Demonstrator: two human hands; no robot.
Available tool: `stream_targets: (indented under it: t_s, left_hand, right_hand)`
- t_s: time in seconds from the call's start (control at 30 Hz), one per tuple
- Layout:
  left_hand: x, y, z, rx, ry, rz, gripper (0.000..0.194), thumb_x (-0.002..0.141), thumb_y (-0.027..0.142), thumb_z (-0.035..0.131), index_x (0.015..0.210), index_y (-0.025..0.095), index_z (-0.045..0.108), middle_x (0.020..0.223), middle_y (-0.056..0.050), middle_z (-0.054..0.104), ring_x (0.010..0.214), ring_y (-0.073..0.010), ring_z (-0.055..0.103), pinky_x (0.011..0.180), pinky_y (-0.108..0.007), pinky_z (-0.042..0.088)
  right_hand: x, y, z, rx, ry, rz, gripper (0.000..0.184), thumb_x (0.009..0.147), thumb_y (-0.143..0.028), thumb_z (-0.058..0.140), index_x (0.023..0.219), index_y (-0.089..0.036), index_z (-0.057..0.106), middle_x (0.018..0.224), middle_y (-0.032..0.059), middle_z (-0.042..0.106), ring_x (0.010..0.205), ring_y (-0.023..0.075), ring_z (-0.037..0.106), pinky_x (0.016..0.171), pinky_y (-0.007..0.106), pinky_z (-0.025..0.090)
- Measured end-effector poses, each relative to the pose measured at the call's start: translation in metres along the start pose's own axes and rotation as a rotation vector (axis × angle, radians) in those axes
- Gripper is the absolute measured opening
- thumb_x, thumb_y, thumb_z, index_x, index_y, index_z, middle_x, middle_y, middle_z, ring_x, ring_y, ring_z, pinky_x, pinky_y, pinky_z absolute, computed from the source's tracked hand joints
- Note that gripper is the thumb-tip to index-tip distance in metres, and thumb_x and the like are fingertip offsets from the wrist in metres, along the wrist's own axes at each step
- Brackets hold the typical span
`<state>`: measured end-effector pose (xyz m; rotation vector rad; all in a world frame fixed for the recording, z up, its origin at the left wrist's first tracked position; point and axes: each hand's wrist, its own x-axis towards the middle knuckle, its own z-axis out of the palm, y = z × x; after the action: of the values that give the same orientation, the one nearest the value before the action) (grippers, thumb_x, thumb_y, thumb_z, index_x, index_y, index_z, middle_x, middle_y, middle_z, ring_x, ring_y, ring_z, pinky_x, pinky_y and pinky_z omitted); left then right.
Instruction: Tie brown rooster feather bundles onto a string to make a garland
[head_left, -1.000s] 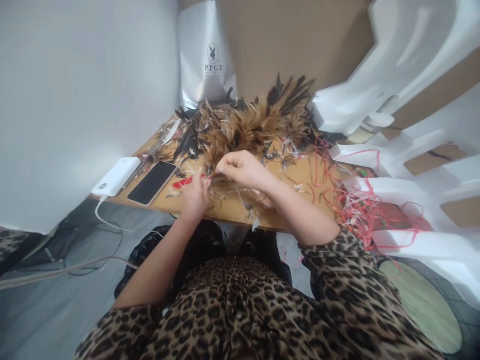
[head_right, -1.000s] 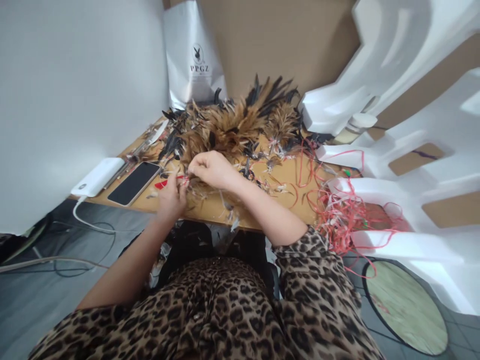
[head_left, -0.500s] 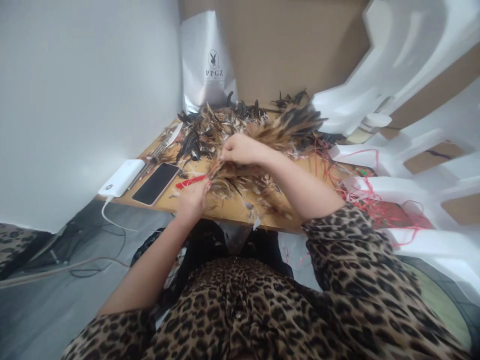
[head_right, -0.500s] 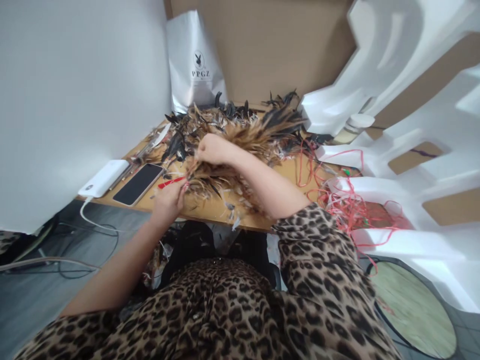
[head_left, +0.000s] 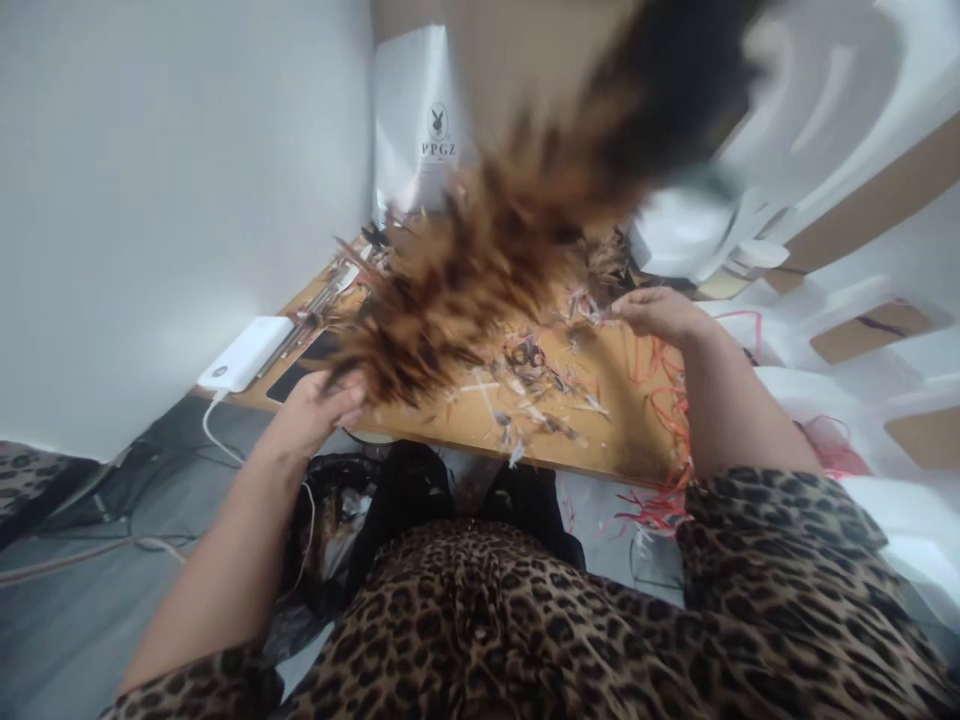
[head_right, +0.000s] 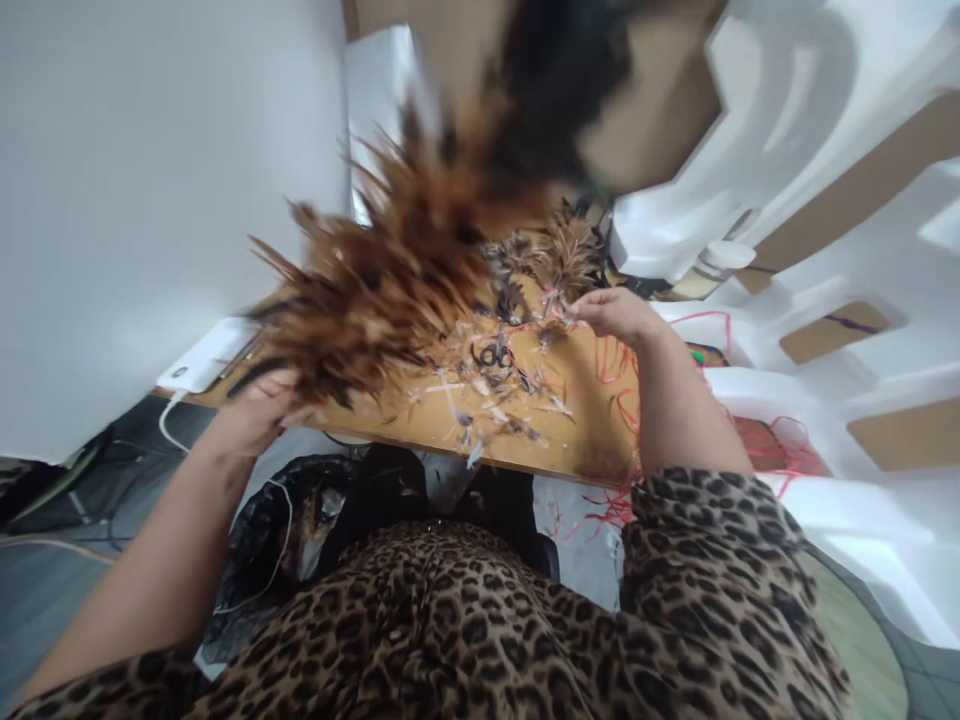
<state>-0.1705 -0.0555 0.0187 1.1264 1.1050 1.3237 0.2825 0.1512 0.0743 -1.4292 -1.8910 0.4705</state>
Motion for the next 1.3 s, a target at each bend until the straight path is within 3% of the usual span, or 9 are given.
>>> stream_targets:
  t_s: [0.1,0.23,0.3,0.37,0.47,0.67,0.83,1.17,1.3]
  left_hand:
    - [0.011,0.000,0.010,-0.237,0.038,-0.005,0.032,0.057,0.034,0.084,0.054,0.014,0.059,0.043,0.004,0.036,0.037,-0.0016,0.023,0.034,-0.014,0.016]
    - [0.022,-0.003,0.033,-0.388,0.016,-0.058,0.028,0.058,0.026,0.083,0.061,0.011,0.059,0.058,0.001,0.049,0.041,0.0007,0.026,0.036,-0.011,0.019]
    - [0.026,-0.006,0.047,-0.449,-0.003,-0.088,0.027,0.060,0.023,0.082,0.063,0.010,0.058,0.061,0.001,0.050,0.042,0.0013,0.026,0.036,-0.011,0.020]
    - [0.029,-0.009,0.061,-0.494,-0.008,-0.106,0.027,0.060,0.022,0.082,0.065,0.010,0.058,0.062,0.001,0.051,0.042,0.0014,0.026,0.036,-0.010,0.019]
    - [0.032,-0.013,0.077,-0.547,-0.016,-0.124,0.025,0.060,0.020,0.081,0.067,0.010,0.059,0.066,-0.001,0.054,0.043,0.0016,0.026,0.036,-0.009,0.019]
    - [0.030,-0.017,0.080,-0.540,0.015,-0.109,0.023,0.061,0.020,0.080,0.067,0.009,0.061,0.065,-0.001,0.055,0.043,0.0015,0.027,0.035,-0.009,0.019]
    - [0.030,-0.024,0.077,-0.489,0.092,-0.048,0.024,0.062,0.023,0.080,0.066,0.009,0.061,0.064,0.000,0.055,0.043,0.0011,0.030,0.036,-0.010,0.021]
    - [0.030,-0.036,0.094,-0.364,0.171,0.095,0.026,0.065,0.025,0.077,0.060,0.012,0.055,0.050,0.004,0.045,0.039,-0.0019,0.031,0.036,-0.014,0.018]
    - [0.027,-0.035,0.102,-0.326,0.255,0.098,0.030,0.058,0.027,0.082,0.067,0.013,0.057,0.050,0.005,0.048,0.039,-0.0025,0.034,0.037,-0.015,0.024]
  right_hand:
    - [-0.010,0.015,0.010,-0.132,-0.277,0.084,0.016,0.066,-0.022,0.074,0.053,-0.014,0.070,0.037,-0.0029,0.046,0.034,0.0007,0.035,0.043,0.023,0.031]
    - [-0.023,-0.022,0.032,-0.306,-0.232,0.028,0.015,0.065,-0.011,0.071,0.052,-0.016,0.065,0.047,-0.0010,0.053,0.048,0.0079,0.048,0.060,0.027,0.045]
    - [-0.036,-0.060,0.052,-0.109,-0.208,-0.048,0.005,0.072,-0.016,0.067,0.071,-0.016,0.071,0.070,0.0035,0.067,0.066,0.0134,0.059,0.073,0.031,0.048]
    - [-0.052,-0.098,0.078,0.215,-0.309,-0.090,0.015,0.076,-0.024,0.064,0.086,-0.017,0.071,0.087,0.0047,0.070,0.077,0.0147,0.063,0.080,0.031,0.049]
    - [-0.077,-0.138,0.122,0.566,-0.467,-0.108,0.025,0.075,-0.031,0.066,0.093,-0.014,0.067,0.086,0.0034,0.068,0.077,0.0139,0.061,0.076,0.029,0.048]
    - [-0.106,-0.149,0.187,0.950,-0.660,0.016,0.028,0.073,-0.040,0.066,0.083,-0.014,0.065,0.065,-0.0025,0.060,0.062,0.0089,0.053,0.067,0.023,0.043]
    - [-0.119,-0.144,0.200,0.967,-0.392,0.152,0.025,0.073,-0.039,0.066,0.077,-0.014,0.067,0.070,-0.0001,0.065,0.064,0.0086,0.054,0.070,0.023,0.043]
    - [-0.141,-0.153,0.196,0.799,-0.132,-0.222,0.020,0.085,-0.032,0.056,0.084,-0.019,0.071,0.082,0.0040,0.069,0.079,0.0144,0.061,0.078,0.029,0.047]
    - [-0.139,-0.156,0.195,0.888,-0.028,-0.205,0.019,0.082,-0.035,0.061,0.077,-0.019,0.070,0.077,0.0032,0.063,0.079,0.0138,0.057,0.076,0.029,0.046]
